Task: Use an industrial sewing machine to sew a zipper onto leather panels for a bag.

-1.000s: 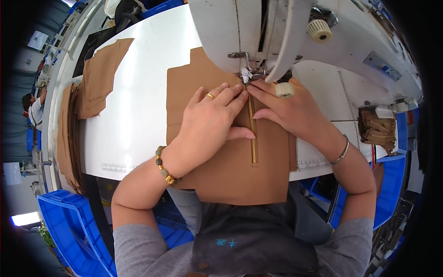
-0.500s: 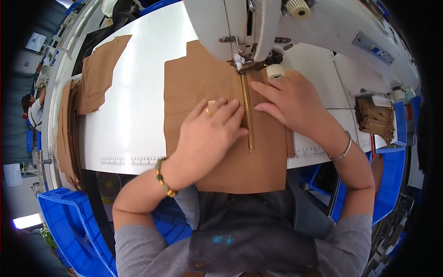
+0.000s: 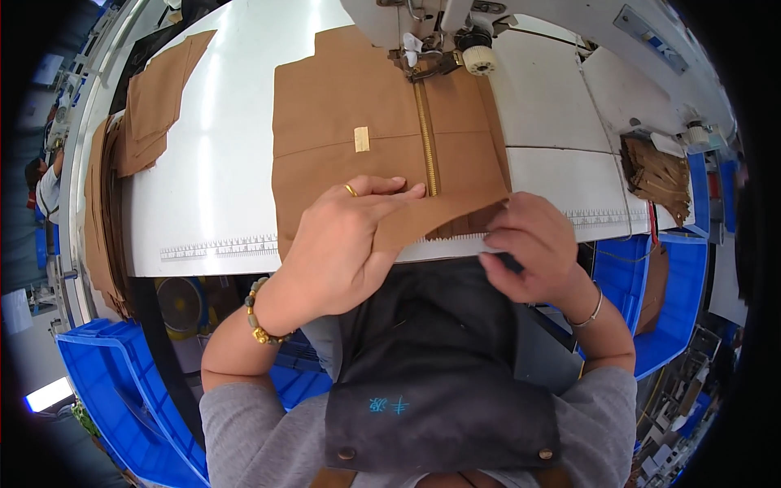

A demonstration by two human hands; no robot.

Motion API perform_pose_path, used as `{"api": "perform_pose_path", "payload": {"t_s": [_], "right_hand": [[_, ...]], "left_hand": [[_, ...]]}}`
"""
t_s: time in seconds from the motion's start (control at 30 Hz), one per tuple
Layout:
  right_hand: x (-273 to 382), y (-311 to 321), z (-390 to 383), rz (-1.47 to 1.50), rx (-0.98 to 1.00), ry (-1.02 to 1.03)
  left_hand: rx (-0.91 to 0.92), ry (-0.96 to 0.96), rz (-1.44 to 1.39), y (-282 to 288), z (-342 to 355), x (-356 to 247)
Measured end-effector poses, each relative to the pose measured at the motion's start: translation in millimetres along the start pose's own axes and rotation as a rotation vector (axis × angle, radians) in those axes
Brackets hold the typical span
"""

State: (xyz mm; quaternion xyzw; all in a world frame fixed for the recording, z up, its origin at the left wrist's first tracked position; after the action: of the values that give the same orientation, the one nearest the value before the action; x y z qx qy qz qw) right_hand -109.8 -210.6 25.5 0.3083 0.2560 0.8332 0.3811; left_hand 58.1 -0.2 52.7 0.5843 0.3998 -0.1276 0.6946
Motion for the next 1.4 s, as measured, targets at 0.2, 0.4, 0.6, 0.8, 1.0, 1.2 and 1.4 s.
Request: {"api": "perform_pose_path", "payload": {"t_s": [0.2,0.4,0.6,0.8,1.0,1.2,1.4], "right_hand": [[5.3,-34.6,7.6,-0.202,0.168,0.162],[3.7,-33.0,6.7,-0.237,0.158,0.249],[4.5,-31.7,5.6,-0.241,0.159,0.238],[1.9,-33.5,-15.7,0.023,0.18,0.123],[7.6,-42.7,-40.0,-0.166,0.144,0.266],[5.2,-45.1,-48.0,-0.14,0.139,0.253],[18.1,-17.8,-33.7,-0.055,0.07,0.311]], "left_hand": [[-0.008,0.108,-0.094,4.8,3.8,-6.2],[-0.028,0.086,-0.123,2.6,1.2,-3.2],[-0.038,0.078,-0.136,1.8,-0.2,-0.1],[-0.149,-0.031,0.139,-18.8,-13.3,-13.2],[-0.269,-0.049,0.335,-40.9,-26.7,-20.3],[-0.226,-0.026,0.315,-44.0,-28.4,-18.2],[-0.289,-0.107,0.457,-44.5,-26.0,-22.9]]}}
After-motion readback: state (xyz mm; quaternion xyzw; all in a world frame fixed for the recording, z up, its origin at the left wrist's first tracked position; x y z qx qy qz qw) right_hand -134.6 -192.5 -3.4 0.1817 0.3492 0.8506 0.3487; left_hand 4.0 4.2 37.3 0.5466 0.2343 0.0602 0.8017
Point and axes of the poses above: each hand's wrist, its own z-axis towards the middle knuckle, its own y-axis out of the back of the hand, x = y × z, the point moved 1 cm from there along z, towards the middle knuckle, and after that the axes turned 9 degrees about y, right-handed, at the moved point
